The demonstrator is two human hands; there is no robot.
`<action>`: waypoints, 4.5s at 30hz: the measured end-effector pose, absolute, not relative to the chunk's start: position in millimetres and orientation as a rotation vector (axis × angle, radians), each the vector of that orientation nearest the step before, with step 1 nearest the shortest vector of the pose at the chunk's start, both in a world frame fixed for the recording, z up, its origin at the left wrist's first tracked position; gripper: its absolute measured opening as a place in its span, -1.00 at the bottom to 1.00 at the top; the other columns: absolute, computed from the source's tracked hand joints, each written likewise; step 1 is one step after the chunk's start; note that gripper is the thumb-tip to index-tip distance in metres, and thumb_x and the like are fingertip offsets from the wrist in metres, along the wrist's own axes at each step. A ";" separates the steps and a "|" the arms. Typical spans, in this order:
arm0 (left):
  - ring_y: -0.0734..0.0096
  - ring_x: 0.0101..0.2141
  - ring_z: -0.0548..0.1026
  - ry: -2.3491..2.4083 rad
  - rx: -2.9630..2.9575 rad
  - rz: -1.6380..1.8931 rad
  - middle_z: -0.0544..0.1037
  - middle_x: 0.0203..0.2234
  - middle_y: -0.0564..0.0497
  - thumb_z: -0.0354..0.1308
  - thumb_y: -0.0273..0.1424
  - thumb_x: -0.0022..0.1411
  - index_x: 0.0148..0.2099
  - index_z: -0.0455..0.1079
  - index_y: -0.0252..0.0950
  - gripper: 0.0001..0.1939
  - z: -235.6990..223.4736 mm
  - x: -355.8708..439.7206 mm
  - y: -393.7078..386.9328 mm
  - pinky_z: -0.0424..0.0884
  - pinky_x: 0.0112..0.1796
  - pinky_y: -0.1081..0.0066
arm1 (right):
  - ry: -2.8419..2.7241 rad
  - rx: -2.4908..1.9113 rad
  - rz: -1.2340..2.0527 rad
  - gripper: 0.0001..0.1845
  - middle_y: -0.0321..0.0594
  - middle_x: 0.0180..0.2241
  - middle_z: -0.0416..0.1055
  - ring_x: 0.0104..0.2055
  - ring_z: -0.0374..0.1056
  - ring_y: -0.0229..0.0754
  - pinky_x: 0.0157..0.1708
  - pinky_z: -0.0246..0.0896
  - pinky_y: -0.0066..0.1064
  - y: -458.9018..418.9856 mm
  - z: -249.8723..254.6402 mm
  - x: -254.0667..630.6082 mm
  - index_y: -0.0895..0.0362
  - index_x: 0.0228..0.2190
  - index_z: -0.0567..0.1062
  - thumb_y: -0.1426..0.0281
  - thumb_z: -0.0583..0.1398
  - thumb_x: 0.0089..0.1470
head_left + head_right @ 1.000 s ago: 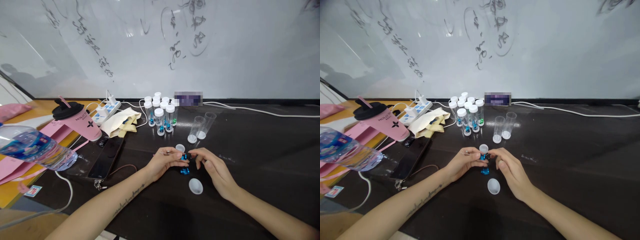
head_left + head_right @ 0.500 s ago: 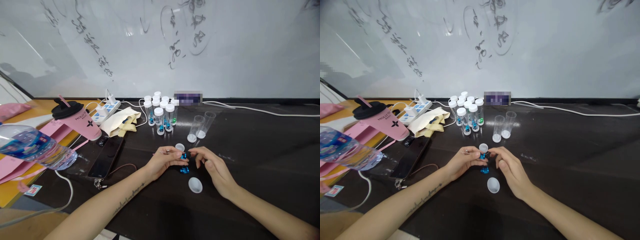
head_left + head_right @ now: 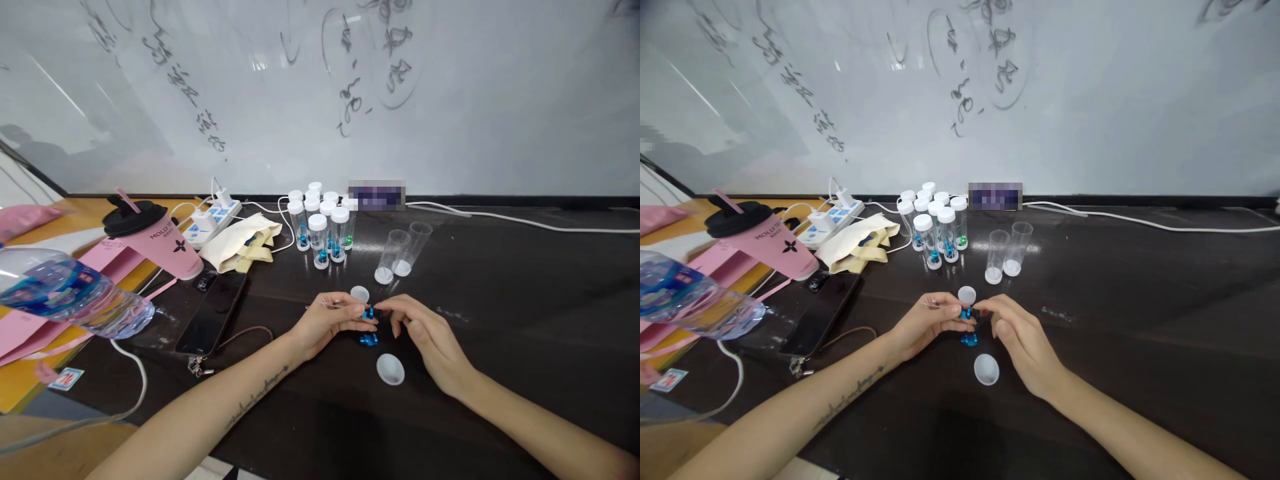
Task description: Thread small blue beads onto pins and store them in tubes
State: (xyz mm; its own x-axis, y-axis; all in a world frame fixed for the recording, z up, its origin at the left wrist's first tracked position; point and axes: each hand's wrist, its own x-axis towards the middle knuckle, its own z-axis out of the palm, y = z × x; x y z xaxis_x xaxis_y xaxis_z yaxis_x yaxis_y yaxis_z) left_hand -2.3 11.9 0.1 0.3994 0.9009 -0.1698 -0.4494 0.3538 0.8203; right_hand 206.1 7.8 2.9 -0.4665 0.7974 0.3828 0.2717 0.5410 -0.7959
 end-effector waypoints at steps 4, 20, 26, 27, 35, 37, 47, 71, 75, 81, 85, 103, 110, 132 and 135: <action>0.20 -0.31 0.60 0.688 0.762 0.976 0.62 -0.41 -0.14 0.38 -0.34 -0.01 -0.27 0.51 -0.44 -0.71 0.6 -2.9 12.1 0.46 -0.12 0.21 | -1.979 -0.868 0.869 -0.49 -0.20 -0.39 0.31 -0.36 0.30 -0.12 -0.26 0.20 -0.24 8.6 2.0 206.3 0.07 -0.03 0.41 0.07 -0.14 0.29; 0.23 -0.31 0.60 0.661 0.768 0.994 0.61 -0.41 -0.15 0.35 -0.38 0.03 -0.28 0.50 -0.46 -0.75 -0.4 -2.7 12.6 0.48 -0.12 0.23 | -1.942 -0.864 0.902 -0.46 -0.18 -0.31 0.29 -0.38 0.27 -0.16 -0.26 0.15 -0.25 7.8 2.3 205.2 0.08 -0.05 0.43 0.04 -0.15 0.28; 0.22 -0.32 0.60 0.673 0.770 0.977 0.62 -0.42 -0.14 0.37 -0.36 0.00 -0.27 0.51 -0.46 -0.72 -1.2 -2.1 13.2 0.48 -0.13 0.23 | -1.966 -0.908 0.894 -0.52 -0.23 -0.39 0.28 -0.39 0.27 -0.16 -0.28 0.13 -0.28 8.5 2.3 205.3 0.07 -0.10 0.42 0.08 -0.14 0.30; 0.23 -0.32 0.60 0.677 0.781 0.971 0.61 -0.43 -0.13 0.37 -0.36 -0.01 -0.27 0.52 -0.46 -0.72 -1.3 -1.9 13.0 0.48 -0.14 0.23 | -1.983 -0.924 0.892 -0.55 -0.24 -0.40 0.29 -0.38 0.27 -0.16 -0.30 0.13 -0.29 8.8 2.8 204.8 0.08 -0.16 0.43 0.11 -0.13 0.31; 0.32 -0.39 0.59 0.673 0.800 0.967 0.61 -0.45 -0.09 0.37 -0.39 -0.01 -0.28 0.54 -0.45 -0.76 -0.8 -0.9 12.0 0.51 -0.20 0.29 | -2.118 -1.050 0.838 -0.87 -0.28 -0.41 0.31 -0.38 0.28 -0.19 -0.35 0.14 -0.37 7.2 6.8 199.3 0.08 -0.29 0.38 0.32 0.08 0.25; 0.33 -0.39 0.59 0.674 0.802 0.968 0.61 -0.45 -0.10 0.37 -0.39 0.00 -0.28 0.54 -0.45 -0.75 -0.6 -0.8 11.7 0.51 -0.20 0.30 | -2.112 -0.998 0.825 -0.88 -0.29 -0.39 0.30 -0.38 0.27 -0.20 -0.35 0.15 -0.36 6.2 7.0 200.2 0.08 -0.19 0.35 0.34 0.11 0.22; 0.33 -0.41 0.59 0.684 0.840 0.946 0.61 -0.46 -0.08 0.38 -0.38 -0.03 -0.29 0.54 -0.45 -0.74 -1.8 1.8 11.0 0.51 -0.21 0.28 | -2.154 -1.004 0.849 -0.82 -0.28 -0.39 0.27 -0.36 0.24 -0.21 -0.33 0.13 -0.37 6.8 8.6 197.2 0.09 -0.37 0.33 0.35 0.03 0.28; 0.31 -0.40 0.58 0.728 0.812 0.984 0.59 -0.49 -0.08 0.40 -0.32 -0.07 -0.30 0.53 -0.45 -0.68 1.5 3.5 9.3 0.50 -0.21 0.27 | -2.096 -0.980 0.804 -0.94 -0.25 -0.31 0.21 -0.32 0.21 -0.18 -0.29 0.16 -0.31 6.2 7.8 197.3 0.06 -0.25 0.29 0.35 0.08 0.24; 0.30 -0.40 0.58 0.723 0.818 0.980 0.59 -0.48 -0.08 0.41 -0.30 -0.08 -0.31 0.53 -0.44 -0.67 1.2 3.2 9.7 0.50 -0.21 0.26 | -2.094 -0.963 0.818 -0.90 -0.21 -0.27 0.24 -0.29 0.23 -0.15 -0.25 0.18 -0.28 6.7 7.7 197.9 0.06 -0.21 0.30 0.32 0.05 0.26; 0.30 -0.39 0.58 0.729 0.812 0.988 0.59 -0.48 -0.07 0.41 -0.29 -0.09 -0.31 0.53 -0.44 -0.66 0.7 3.1 9.9 0.49 -0.20 0.24 | -2.101 -0.990 0.791 -0.93 -0.24 -0.32 0.23 -0.32 0.23 -0.17 -0.29 0.18 -0.31 6.4 7.7 198.0 0.06 -0.24 0.29 0.34 0.09 0.23; 0.27 -0.38 0.59 0.723 0.811 0.981 0.60 -0.49 -0.07 0.41 -0.29 -0.09 -0.31 0.53 -0.44 -0.66 1.0 3.1 10.0 0.49 -0.20 0.24 | -2.098 -0.953 0.821 -0.88 -0.22 -0.29 0.24 -0.30 0.24 -0.16 -0.27 0.18 -0.29 6.4 8.4 198.7 0.07 -0.20 0.29 0.30 0.05 0.25; 0.28 -0.38 0.59 0.739 0.827 0.991 0.60 -0.50 -0.06 0.41 -0.26 -0.09 -0.30 0.52 -0.42 -0.64 -0.1 2.4 10.1 0.49 -0.18 0.25 | -2.053 -0.945 0.727 -0.77 -0.18 -0.21 0.21 -0.30 0.22 -0.15 -0.26 0.22 -0.26 7.2 3.2 197.3 0.04 -0.11 0.26 0.36 0.13 0.19; 0.26 -0.39 0.60 0.729 0.825 0.995 0.60 -0.50 -0.07 0.40 -0.27 -0.07 -0.30 0.52 -0.43 -0.66 0.5 2.6 9.8 0.49 -0.18 0.23 | -2.082 -0.912 0.789 -0.83 -0.16 -0.20 0.28 -0.23 0.27 -0.12 -0.18 0.21 -0.25 6.9 7.3 200.6 0.05 -0.20 0.38 0.32 0.00 0.28; 0.23 -0.31 0.60 0.700 0.784 1.028 0.61 -0.44 -0.11 0.37 -0.29 -0.01 -0.32 0.48 -0.43 -0.70 -2.0 0.0 12.2 0.47 -0.15 0.27 | -1.919 -0.899 0.783 -0.42 -0.13 -0.18 0.35 -0.28 0.25 -0.10 -0.22 0.16 -0.20 6.2 3.3 206.9 0.03 -0.01 0.47 0.06 -0.18 0.30; 0.23 -0.31 0.60 0.693 0.782 1.031 0.61 -0.43 -0.11 0.36 -0.32 0.01 -0.31 0.48 -0.44 -0.72 -2.2 -0.2 12.2 0.48 -0.15 0.27 | -1.922 -0.899 0.793 -0.42 -0.13 -0.18 0.33 -0.28 0.24 -0.10 -0.23 0.16 -0.21 5.5 3.6 207.1 0.03 -0.02 0.48 0.06 -0.19 0.30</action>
State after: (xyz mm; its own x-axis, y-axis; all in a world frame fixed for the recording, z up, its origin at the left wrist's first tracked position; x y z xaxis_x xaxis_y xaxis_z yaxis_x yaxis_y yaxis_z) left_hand -0.2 12.2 -2.2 0.3574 0.9242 -0.1343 -0.4726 0.3031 0.8275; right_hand 207.1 5.5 3.6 -0.3816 0.8212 0.4242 0.2834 0.5408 -0.7920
